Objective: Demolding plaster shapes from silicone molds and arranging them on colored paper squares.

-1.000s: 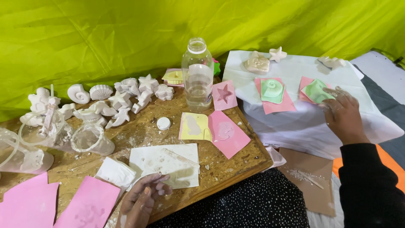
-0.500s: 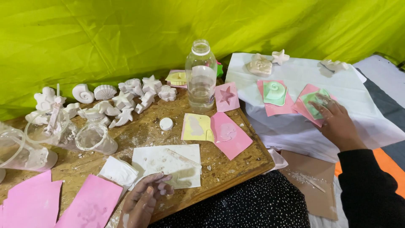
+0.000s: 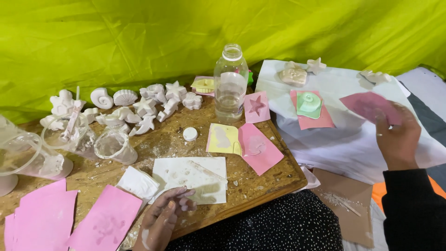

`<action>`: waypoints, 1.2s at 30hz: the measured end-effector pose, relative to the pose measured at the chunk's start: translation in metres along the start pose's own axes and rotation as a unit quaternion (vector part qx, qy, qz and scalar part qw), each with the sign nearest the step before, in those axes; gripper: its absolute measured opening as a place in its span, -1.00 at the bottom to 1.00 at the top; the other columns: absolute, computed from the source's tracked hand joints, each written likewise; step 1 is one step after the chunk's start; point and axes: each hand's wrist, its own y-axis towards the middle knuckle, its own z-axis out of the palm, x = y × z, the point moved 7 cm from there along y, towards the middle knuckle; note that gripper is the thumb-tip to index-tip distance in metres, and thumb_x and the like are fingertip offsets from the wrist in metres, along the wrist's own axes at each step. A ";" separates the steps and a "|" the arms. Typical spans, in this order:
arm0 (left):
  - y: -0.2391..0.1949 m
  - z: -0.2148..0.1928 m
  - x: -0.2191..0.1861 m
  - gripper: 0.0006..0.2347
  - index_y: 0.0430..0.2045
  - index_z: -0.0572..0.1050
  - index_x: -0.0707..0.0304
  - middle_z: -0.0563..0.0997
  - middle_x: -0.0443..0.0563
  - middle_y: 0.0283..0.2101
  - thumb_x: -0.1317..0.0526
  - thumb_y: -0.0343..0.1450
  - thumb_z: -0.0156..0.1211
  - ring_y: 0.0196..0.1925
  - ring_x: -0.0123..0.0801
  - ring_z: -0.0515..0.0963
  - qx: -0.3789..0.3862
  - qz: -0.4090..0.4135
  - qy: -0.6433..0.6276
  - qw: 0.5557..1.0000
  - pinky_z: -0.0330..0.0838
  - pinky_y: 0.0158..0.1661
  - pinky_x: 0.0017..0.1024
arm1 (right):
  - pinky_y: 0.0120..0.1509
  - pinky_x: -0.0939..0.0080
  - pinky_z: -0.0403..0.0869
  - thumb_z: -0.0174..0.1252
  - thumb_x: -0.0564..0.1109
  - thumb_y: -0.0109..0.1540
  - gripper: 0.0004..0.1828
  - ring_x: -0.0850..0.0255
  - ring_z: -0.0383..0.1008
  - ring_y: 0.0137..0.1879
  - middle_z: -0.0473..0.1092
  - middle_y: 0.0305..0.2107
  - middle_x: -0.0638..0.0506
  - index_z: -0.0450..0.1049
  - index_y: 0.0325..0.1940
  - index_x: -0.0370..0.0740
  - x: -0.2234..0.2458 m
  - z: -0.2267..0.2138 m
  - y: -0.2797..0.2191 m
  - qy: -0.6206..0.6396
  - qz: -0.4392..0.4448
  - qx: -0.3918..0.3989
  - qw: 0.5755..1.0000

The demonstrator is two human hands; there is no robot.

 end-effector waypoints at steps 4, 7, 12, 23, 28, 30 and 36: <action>0.001 0.004 -0.004 -0.66 0.07 0.47 0.60 0.67 0.48 0.02 0.28 0.47 0.10 -0.13 0.14 0.71 0.013 0.004 0.010 1.000 0.55 -0.01 -0.08 | 0.15 0.12 0.38 0.24 -0.15 0.63 -0.82 0.14 0.43 0.05 0.43 -0.09 -0.06 0.48 0.07 -0.36 0.050 -0.009 0.009 0.107 0.161 -0.022 0.981; 0.001 0.007 -0.006 -0.64 0.08 0.49 0.50 0.67 0.32 -0.14 0.18 0.48 0.15 -0.11 0.07 0.67 0.038 -0.005 0.008 0.999 0.57 -0.06 0.01 | 0.18 0.37 0.50 0.18 -0.21 0.51 -0.87 0.39 0.47 0.05 0.45 -0.05 0.13 0.44 0.14 -0.22 0.111 -0.007 0.014 0.322 0.253 -0.060 0.911; 0.000 0.012 -0.016 -0.68 0.09 0.49 0.40 0.68 0.36 0.08 0.23 0.47 0.11 -0.09 -0.02 0.75 0.017 -0.025 0.064 0.998 0.67 -0.15 -0.22 | 0.47 0.29 0.53 0.20 -0.16 0.26 -0.56 0.24 0.53 0.27 0.48 0.15 -0.03 0.40 0.24 -0.20 0.211 0.023 -0.006 0.512 0.386 0.043 0.767; -0.003 0.012 -0.023 -0.24 0.36 0.19 0.26 0.45 0.19 0.29 -0.26 0.32 0.00 0.22 -0.10 0.55 -0.012 -0.069 -0.019 0.997 0.56 0.06 -0.05 | 0.33 0.13 0.43 0.25 -0.23 0.14 -0.52 0.10 0.52 0.17 0.54 0.04 -0.13 0.46 0.16 -0.28 0.389 0.141 -0.119 0.582 0.491 0.240 0.602; -0.010 -0.007 -0.022 -0.31 0.34 0.24 0.23 0.48 0.17 0.29 -0.13 0.33 0.13 0.24 -0.17 0.54 -0.022 -0.026 0.019 0.999 0.52 0.12 -0.13 | 0.22 0.11 0.53 0.29 -0.15 0.21 -0.71 0.17 0.58 0.02 0.60 -0.14 -0.06 0.56 -0.01 -0.27 0.414 0.164 -0.133 0.566 0.383 0.278 0.675; -0.011 -0.010 -0.023 -0.36 0.32 0.29 0.21 0.49 0.15 0.29 -0.03 0.34 0.23 0.25 -0.23 0.53 -0.017 0.004 0.049 0.999 0.49 0.17 -0.18 | -0.73 0.37 0.26 0.27 -0.06 0.26 -0.82 0.40 0.31 -0.62 0.49 -0.54 0.12 0.64 -0.18 -0.21 0.408 0.169 -0.136 0.524 0.350 0.284 0.723; -0.004 -0.035 0.015 -0.46 0.26 0.41 0.28 0.58 0.16 0.20 0.02 0.39 0.22 0.10 -0.27 0.60 -0.079 -0.038 -0.021 0.996 0.51 0.09 -0.31 | -0.28 0.32 0.24 0.23 0.05 0.33 -0.65 0.43 0.26 -0.41 0.32 -0.59 0.28 0.50 -0.53 -0.07 0.413 0.149 -0.125 0.406 0.307 0.309 0.803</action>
